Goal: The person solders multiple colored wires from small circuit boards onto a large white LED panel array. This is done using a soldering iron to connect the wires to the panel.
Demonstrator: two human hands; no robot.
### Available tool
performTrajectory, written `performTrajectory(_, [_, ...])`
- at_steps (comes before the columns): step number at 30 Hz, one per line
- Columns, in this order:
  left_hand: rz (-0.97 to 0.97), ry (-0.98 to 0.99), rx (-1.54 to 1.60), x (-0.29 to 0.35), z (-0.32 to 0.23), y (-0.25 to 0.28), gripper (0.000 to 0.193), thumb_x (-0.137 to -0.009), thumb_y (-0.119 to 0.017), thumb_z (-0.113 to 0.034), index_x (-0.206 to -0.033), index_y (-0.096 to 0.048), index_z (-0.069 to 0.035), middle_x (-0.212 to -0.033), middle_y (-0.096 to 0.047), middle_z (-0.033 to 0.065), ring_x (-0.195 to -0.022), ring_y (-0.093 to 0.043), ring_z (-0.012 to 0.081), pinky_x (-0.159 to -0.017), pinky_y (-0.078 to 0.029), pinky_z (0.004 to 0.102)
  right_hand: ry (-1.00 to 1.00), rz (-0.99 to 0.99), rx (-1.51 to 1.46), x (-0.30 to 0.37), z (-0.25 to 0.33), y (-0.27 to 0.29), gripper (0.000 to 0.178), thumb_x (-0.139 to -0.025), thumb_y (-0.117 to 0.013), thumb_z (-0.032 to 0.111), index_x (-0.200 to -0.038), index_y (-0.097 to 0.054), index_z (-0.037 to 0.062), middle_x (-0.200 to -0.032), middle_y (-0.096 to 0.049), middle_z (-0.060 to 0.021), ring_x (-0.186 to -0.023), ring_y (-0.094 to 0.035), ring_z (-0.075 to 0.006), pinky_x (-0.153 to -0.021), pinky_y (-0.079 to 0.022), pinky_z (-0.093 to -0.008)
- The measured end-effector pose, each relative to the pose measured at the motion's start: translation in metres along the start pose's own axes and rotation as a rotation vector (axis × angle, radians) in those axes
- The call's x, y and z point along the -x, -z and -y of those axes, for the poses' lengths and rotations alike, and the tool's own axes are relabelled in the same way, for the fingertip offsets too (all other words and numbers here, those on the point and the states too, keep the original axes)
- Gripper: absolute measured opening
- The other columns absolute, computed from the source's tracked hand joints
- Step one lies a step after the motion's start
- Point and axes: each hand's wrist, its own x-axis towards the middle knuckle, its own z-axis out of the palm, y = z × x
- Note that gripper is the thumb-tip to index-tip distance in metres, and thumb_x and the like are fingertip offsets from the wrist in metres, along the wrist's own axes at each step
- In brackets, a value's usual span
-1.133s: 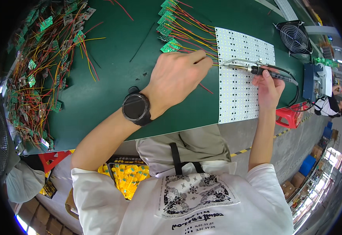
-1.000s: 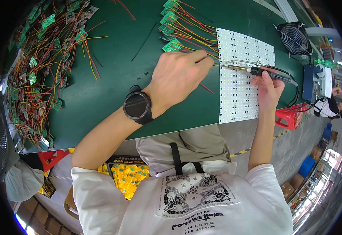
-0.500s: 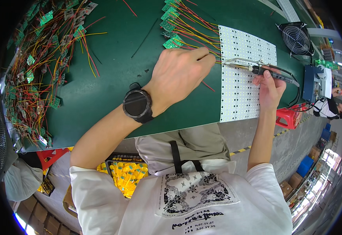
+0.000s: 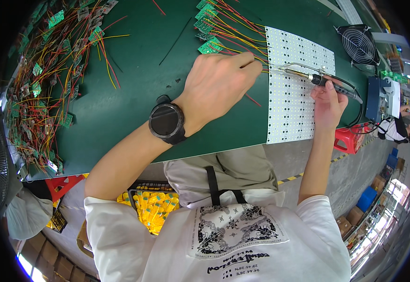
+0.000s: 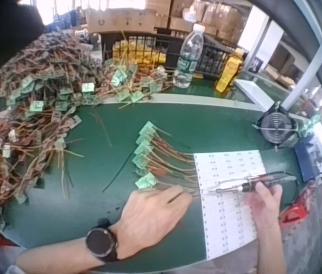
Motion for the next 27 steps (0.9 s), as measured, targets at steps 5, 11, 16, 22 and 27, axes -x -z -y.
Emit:
performTrajectory(5, [-0.008, -0.009, -0.013, -0.003, -0.004, 0.002, 0.007, -0.086, -0.068, -0.014, -0.087, -0.065, -0.008, -0.08, -0.06, 0.0045, -0.06, -0.06, 0.0275, -0.051, -0.048, 0.0369, -0.018, -0.027, 0.037, -0.004, 0.0, 0.0, 0.024, -0.092, -0.064, 0.01, -0.108, -0.063, -0.0068, -0.078, -0.069, -0.0143, -0.06, -0.06, -0.0189, -0.057, -0.047, -0.03])
performTrajectory(11, [-0.063, -0.118, 0.262, -0.009, -0.006, 0.012, 0.007, -0.087, -0.067, -0.011, -0.091, -0.067, -0.006, -0.087, -0.065, 0.007, -0.065, -0.062, 0.0269, -0.056, -0.05, 0.0351, -0.176, 0.077, -0.071, -0.015, 0.006, 0.007, 0.023, -0.095, -0.062, 0.013, -0.109, -0.063, -0.0052, -0.082, -0.068, -0.0101, -0.067, -0.061, -0.0158, -0.061, -0.047, -0.0269])
performTrajectory(16, [0.185, -0.125, 0.326, -0.007, -0.009, 0.019, 0.01, -0.09, -0.063, -0.013, -0.086, -0.063, -0.004, -0.07, -0.058, 0.0116, -0.062, -0.058, 0.0298, -0.055, -0.044, 0.0394, -0.128, 0.123, -0.01, -0.008, -0.003, 0.009, 0.024, -0.094, -0.063, 0.012, -0.111, -0.062, -0.0054, -0.081, -0.067, -0.0107, -0.065, -0.061, -0.0155, -0.06, -0.046, -0.027])
performTrajectory(22, [0.142, -0.159, 0.263, -0.009, -0.016, 0.02, 0.016, -0.09, -0.062, -0.013, -0.08, -0.055, -0.004, -0.071, -0.055, 0.0109, -0.061, -0.055, 0.0309, -0.055, -0.042, 0.0407, -0.087, 0.138, 0.013, -0.003, -0.001, 0.009, 0.022, -0.093, -0.064, 0.009, -0.109, -0.061, -0.005, -0.081, -0.067, -0.0111, -0.064, -0.061, -0.0156, -0.057, -0.044, -0.027])
performTrajectory(27, [0.072, -0.169, 0.143, -0.011, -0.015, 0.012, 0.014, -0.087, -0.067, -0.014, -0.082, -0.058, -0.005, -0.079, -0.057, 0.0081, -0.065, -0.058, 0.0275, -0.056, -0.045, 0.0383, -0.091, 0.144, 0.051, -0.003, -0.002, 0.006, 0.022, -0.092, -0.064, 0.008, -0.11, -0.061, -0.0046, -0.083, -0.067, -0.011, -0.065, -0.061, -0.0156, -0.057, -0.045, -0.0271])
